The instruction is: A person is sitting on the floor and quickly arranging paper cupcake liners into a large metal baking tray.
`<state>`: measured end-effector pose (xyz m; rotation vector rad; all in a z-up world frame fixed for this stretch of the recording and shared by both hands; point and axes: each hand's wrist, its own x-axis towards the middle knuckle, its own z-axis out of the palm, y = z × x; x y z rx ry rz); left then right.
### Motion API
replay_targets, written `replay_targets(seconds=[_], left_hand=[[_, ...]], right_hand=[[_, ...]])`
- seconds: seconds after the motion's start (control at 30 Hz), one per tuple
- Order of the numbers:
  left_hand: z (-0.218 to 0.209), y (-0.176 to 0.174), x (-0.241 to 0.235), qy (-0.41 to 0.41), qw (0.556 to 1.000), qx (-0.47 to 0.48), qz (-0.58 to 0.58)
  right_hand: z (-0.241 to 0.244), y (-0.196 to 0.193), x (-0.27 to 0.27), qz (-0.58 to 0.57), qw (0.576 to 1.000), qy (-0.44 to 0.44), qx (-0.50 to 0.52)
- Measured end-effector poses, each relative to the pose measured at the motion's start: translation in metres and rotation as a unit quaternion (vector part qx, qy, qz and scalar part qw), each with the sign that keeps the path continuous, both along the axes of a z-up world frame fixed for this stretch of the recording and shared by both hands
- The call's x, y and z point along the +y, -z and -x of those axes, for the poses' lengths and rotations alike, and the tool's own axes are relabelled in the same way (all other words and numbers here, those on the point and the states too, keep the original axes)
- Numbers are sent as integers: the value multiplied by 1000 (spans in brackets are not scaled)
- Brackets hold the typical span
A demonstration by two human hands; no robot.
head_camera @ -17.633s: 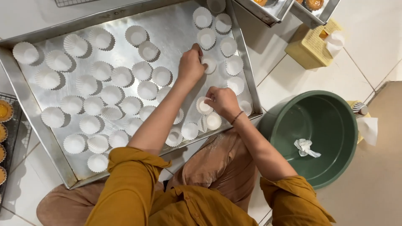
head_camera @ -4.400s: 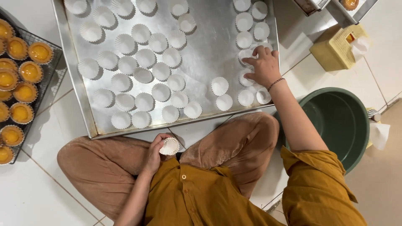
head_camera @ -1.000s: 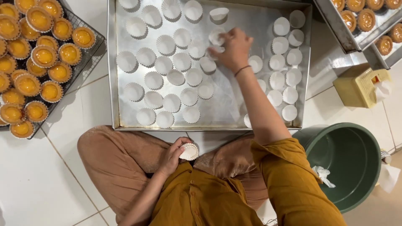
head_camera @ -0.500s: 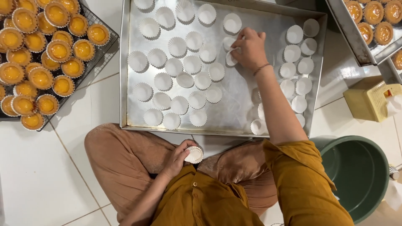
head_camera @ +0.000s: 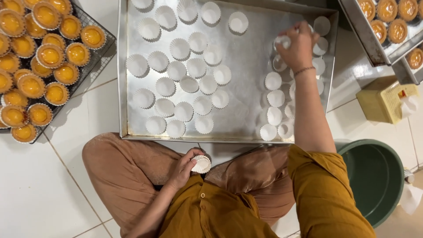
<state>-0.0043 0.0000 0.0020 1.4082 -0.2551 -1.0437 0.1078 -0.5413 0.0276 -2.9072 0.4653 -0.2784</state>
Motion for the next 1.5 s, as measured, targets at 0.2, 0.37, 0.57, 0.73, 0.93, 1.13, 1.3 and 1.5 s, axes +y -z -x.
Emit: replay_targets(seconds=[0.2, 0.37, 0.57, 0.73, 0.93, 1.13, 1.3, 1.5], left_hand=[[-2, -2, 1, -9, 1000, -12, -9], [-5, -5, -1, 3, 1000, -23, -3], [-2, -5, -2, 3, 1000, -16, 11], [-4, -12, -3, 13, 999, -52, 6], [-12, -25, -1, 34, 997, -69, -32], [-15, -31, 1, 40, 994, -84, -57], [-11, -16, -1, 11, 993, -108, 39], [-10, -15, 0, 6, 994, -102, 47]], right_hand=[[-31, -3, -10, -20, 997, 11, -67], [13, 2, -21, 81, 990, -11, 112], [20, 25, -4, 24, 998, 10, 65], [-40, 4, 38, 33, 997, -53, -36], [-117, 29, 81, 65, 996, -37, 42], [-144, 59, 90, 91, 995, -22, 19], [-181, 38, 133, -45, 995, 90, 26], [-210, 58, 142, 15, 979, 170, 110]])
